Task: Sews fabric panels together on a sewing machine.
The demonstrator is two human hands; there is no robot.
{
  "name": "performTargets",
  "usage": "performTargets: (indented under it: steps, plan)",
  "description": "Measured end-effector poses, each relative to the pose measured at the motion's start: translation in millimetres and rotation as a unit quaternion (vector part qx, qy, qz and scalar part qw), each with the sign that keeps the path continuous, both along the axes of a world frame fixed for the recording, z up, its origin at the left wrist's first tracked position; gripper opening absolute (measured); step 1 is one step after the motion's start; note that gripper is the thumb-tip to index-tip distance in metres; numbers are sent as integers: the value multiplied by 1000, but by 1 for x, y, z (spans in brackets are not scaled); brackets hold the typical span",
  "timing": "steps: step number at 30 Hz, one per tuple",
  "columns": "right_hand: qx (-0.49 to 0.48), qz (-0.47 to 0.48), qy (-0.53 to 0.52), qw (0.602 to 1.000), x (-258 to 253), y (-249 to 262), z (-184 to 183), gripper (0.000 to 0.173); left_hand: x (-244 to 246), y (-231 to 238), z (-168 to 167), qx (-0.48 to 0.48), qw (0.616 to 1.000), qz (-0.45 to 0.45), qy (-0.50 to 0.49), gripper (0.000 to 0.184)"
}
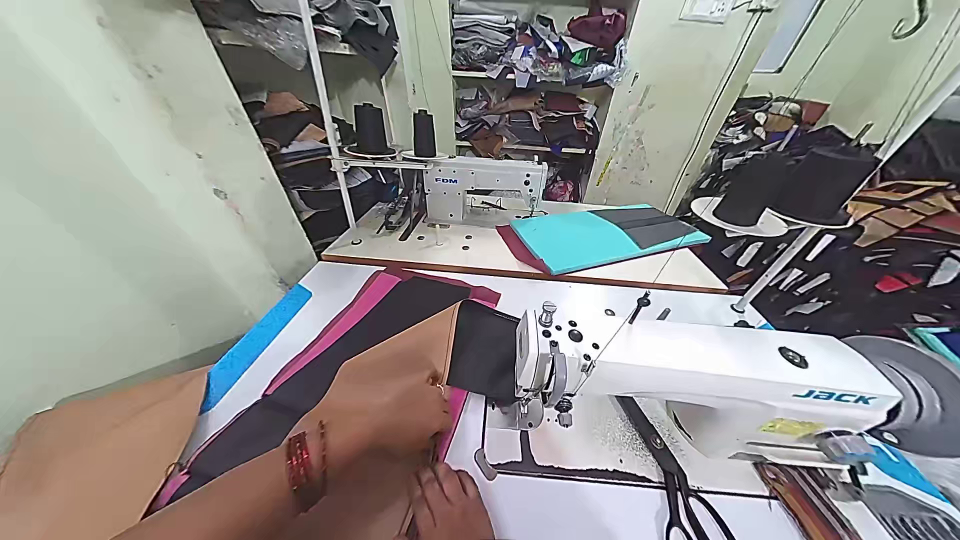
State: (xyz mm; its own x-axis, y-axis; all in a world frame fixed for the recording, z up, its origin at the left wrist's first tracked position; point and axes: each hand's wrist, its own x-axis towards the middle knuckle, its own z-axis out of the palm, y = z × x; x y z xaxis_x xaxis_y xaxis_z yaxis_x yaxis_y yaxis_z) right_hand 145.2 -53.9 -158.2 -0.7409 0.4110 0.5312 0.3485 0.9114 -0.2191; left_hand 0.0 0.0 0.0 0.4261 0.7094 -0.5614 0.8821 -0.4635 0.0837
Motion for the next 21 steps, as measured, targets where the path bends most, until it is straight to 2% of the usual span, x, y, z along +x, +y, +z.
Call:
performTargets:
  steps: [2, 3, 4, 5, 6, 8, 9, 10, 11, 15, 16, 17, 19, 21]
  plan:
    - [-25, 8, 0, 1000, 2, 1, 1, 49, -33, 7, -19, 87, 984, 30, -152, 25]
    - [-37, 12, 3, 999, 2, 2, 0, 47, -59, 19, -39, 185, 950, 50, -246, 27]
    - [-41, 11, 7, 999, 2, 2, -1, 46, -77, 34, -47, 256, 906, 109, -319, 31]
    - [-44, 10, 7, 999, 1, 2, -1, 46, -90, 51, -45, 306, 866, 197, -343, 34]
    - [-50, 11, 3, 999, 1, 2, 0, 45, -99, 68, -40, 336, 832, 300, -323, 37]
    - [-65, 12, -3, 998, 1, 1, 3, 44, -108, 97, -36, 314, 790, 468, -242, 36]
    - [-66, 10, -3, 998, 2, 0, 4, 44, -110, 106, -42, 278, 794, 499, -209, 38]
    - [-67, 8, -5, 998, 2, 0, 4, 45, -106, 110, -51, 236, 813, 498, -188, 48]
    - [-69, 8, -6, 998, 3, 0, 6, 45, -96, 109, -60, 199, 839, 480, -165, 56]
    - [-66, 7, 4, 998, 2, 2, 8, 45, -41, 64, -63, 120, 920, 363, -89, 59]
    - [-67, 4, -2, 998, 2, 2, 8, 46, -33, 55, -63, 114, 925, 357, -68, 68]
    - [-68, 3, -6, 998, 2, 1, 7, 46, -29, 47, -66, 134, 924, 353, -60, 70]
    - [-59, 1, -3, 998, 1, 0, 5, 44, -29, 35, -65, 191, 913, 352, -79, 53]
    - [-58, 6, 1, 998, 2, 1, 7, 44, -38, 27, -57, 333, 867, 355, -111, 32]
